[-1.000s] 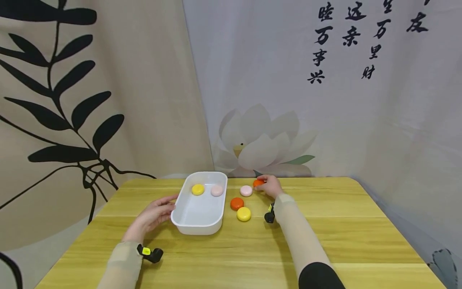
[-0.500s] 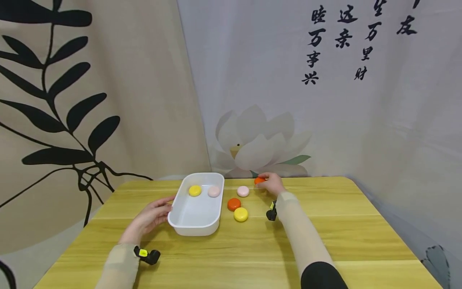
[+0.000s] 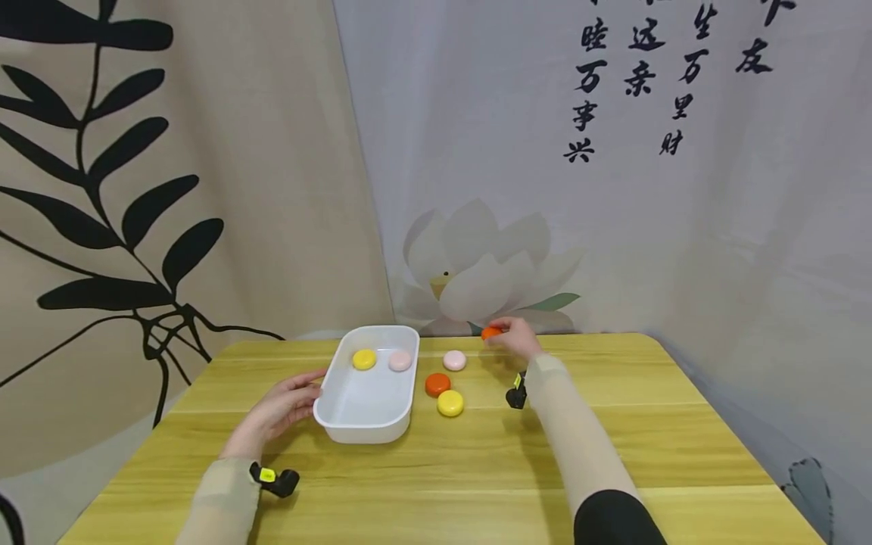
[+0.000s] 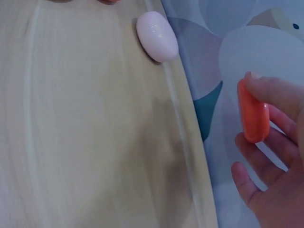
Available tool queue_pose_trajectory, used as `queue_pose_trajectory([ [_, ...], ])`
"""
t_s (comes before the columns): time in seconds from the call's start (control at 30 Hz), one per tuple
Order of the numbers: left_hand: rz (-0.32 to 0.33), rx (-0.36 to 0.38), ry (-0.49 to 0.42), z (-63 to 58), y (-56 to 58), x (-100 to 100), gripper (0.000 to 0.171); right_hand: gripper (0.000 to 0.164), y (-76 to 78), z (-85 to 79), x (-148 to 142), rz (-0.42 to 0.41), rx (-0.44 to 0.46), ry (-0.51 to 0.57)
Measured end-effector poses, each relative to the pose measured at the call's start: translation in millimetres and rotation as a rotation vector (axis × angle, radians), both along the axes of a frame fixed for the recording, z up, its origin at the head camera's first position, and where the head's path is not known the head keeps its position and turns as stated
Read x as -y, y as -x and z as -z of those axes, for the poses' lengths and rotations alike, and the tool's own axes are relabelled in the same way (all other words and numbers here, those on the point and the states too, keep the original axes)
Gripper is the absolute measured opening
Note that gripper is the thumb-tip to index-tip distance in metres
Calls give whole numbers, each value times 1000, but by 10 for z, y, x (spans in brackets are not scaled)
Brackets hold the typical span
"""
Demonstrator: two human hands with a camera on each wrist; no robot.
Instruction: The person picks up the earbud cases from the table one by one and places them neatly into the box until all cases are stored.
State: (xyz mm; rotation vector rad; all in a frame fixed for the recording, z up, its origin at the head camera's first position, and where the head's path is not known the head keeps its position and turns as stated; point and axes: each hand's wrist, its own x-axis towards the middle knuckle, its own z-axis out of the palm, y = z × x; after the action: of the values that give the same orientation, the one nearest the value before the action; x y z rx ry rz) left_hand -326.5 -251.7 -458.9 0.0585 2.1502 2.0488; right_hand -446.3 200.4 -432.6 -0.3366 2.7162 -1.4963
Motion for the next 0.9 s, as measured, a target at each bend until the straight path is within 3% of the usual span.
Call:
queue_pose_trajectory([
  [0.47,19,-15,10,7,-2,7,55,49,-142,-256,93,-81,-52,-73],
  [0.9,28,-17,-3,26,14,23,56,50,-225,-286,96,-110,-66,-72],
])
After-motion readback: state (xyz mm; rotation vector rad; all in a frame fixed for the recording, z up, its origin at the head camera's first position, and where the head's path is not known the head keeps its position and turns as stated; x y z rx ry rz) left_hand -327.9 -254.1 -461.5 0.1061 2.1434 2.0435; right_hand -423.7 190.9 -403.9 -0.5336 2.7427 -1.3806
